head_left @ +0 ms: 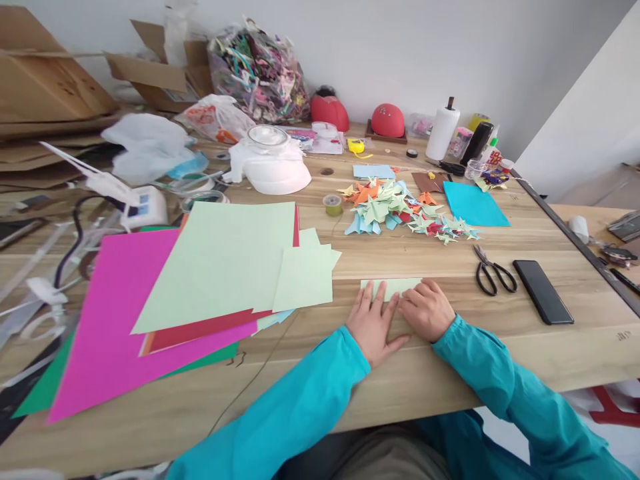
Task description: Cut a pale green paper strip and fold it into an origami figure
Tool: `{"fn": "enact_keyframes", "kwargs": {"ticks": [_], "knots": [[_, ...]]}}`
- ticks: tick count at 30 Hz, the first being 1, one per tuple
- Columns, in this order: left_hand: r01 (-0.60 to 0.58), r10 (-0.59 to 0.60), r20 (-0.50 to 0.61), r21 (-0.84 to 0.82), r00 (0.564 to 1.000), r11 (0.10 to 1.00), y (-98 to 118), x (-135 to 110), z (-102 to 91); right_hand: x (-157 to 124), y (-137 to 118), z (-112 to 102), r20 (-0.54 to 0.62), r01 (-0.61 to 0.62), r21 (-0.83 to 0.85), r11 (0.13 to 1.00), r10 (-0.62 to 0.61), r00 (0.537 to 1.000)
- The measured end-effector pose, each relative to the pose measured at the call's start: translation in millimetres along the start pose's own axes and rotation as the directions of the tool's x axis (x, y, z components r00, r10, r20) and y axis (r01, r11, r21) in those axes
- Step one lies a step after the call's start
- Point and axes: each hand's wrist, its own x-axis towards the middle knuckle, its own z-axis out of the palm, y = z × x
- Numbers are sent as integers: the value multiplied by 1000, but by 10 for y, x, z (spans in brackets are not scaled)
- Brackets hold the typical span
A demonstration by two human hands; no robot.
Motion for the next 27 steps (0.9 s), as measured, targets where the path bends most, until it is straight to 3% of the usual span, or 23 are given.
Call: {"fn": "enact_keyframes", "kwargs": {"ticks": [9, 15, 21, 24, 27], "knots": [[-98, 90, 105, 73, 990, 993, -196, -76, -62, -193, 209, -3, -47, -11, 52, 999, 14, 999], [-120, 110, 89, 108, 990, 987, -398, -252, -112, -348, 305, 60, -88, -28, 212, 977, 48, 995], [-169, 159, 94, 112, 983, 979, -511, -274, -135, -418, 409, 30, -111, -13, 311, 950, 50, 993], [-167, 158, 73, 129, 985, 978, -458, -224, -156, -340, 332, -47, -70, -48, 221, 974, 65, 995], [-82, 78, 31, 162, 996, 983, -280, -146, -188, -180, 127, -85, -28, -66, 44, 997, 68, 997]]}}
